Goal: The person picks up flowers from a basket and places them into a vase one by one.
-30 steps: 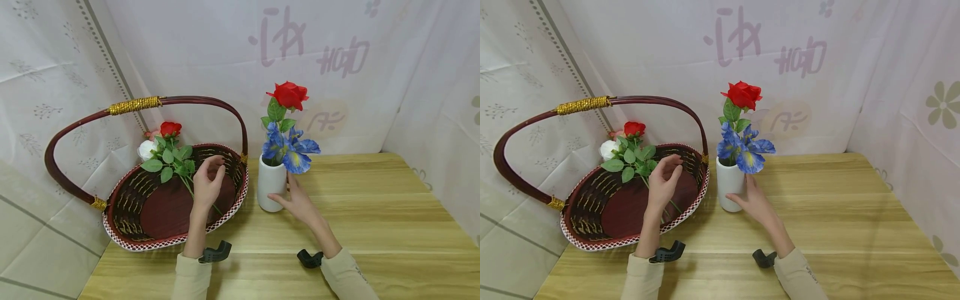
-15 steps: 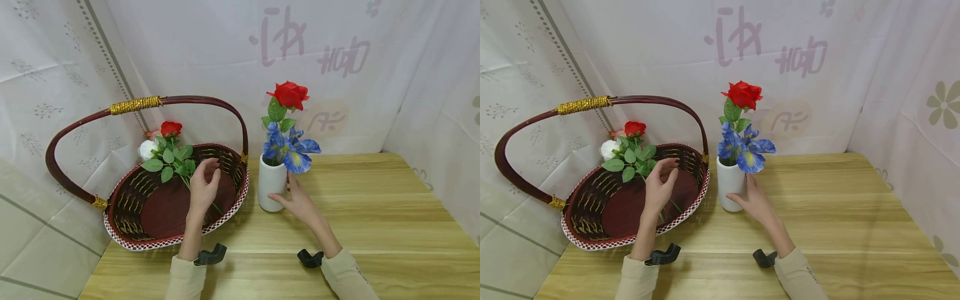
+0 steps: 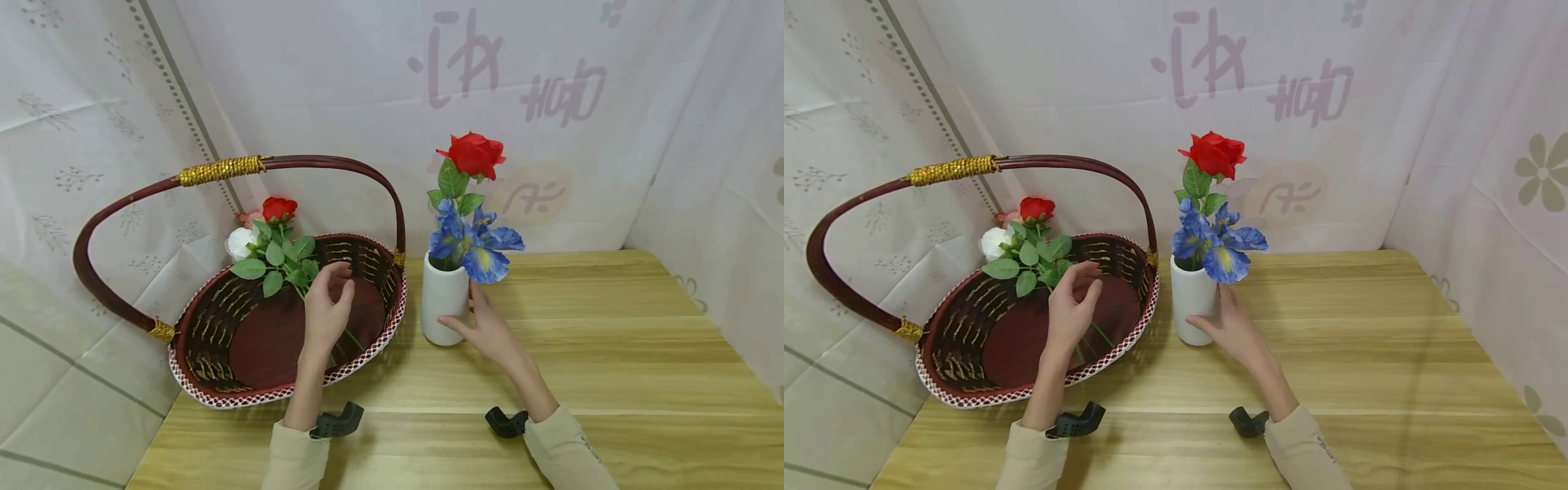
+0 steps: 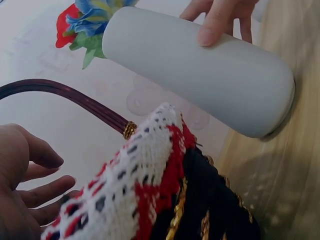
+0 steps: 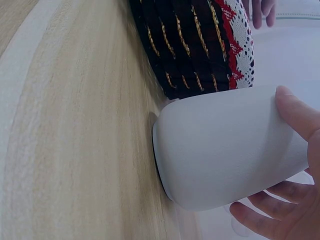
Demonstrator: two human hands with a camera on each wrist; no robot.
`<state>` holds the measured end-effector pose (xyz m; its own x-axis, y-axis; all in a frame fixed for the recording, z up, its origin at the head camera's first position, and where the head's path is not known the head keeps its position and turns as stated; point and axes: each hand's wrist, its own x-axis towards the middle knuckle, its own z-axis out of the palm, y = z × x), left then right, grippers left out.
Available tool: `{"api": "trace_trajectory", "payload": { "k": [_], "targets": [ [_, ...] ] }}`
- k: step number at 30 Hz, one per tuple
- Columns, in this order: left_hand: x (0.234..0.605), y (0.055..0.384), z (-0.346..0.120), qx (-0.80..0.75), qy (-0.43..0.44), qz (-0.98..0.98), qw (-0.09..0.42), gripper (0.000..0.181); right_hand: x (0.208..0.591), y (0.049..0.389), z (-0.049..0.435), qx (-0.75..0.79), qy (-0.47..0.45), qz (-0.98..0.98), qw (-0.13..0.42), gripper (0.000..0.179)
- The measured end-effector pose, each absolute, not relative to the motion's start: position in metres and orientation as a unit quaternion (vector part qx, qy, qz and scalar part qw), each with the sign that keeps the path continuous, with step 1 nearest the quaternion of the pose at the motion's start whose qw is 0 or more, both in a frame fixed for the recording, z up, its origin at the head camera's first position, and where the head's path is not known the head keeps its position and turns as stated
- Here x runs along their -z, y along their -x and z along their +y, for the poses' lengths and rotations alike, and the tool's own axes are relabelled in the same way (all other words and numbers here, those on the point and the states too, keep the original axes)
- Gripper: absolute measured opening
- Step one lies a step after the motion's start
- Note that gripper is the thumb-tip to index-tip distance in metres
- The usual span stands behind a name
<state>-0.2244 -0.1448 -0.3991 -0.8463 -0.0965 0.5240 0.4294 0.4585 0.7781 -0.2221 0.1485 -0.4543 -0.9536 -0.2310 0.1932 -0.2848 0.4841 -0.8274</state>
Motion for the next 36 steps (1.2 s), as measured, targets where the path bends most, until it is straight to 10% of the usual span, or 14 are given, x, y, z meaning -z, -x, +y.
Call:
{"api": "trace_trajectory", "payload": {
  "k": [36],
  "targets": [
    [0.378,0.214,-0.207,0.69,-0.052,-0.699,0.182,0.038,0.455,0.223,0.148,-0.488,-0.153,-0.859,0.031,0.107]
  ]
}}
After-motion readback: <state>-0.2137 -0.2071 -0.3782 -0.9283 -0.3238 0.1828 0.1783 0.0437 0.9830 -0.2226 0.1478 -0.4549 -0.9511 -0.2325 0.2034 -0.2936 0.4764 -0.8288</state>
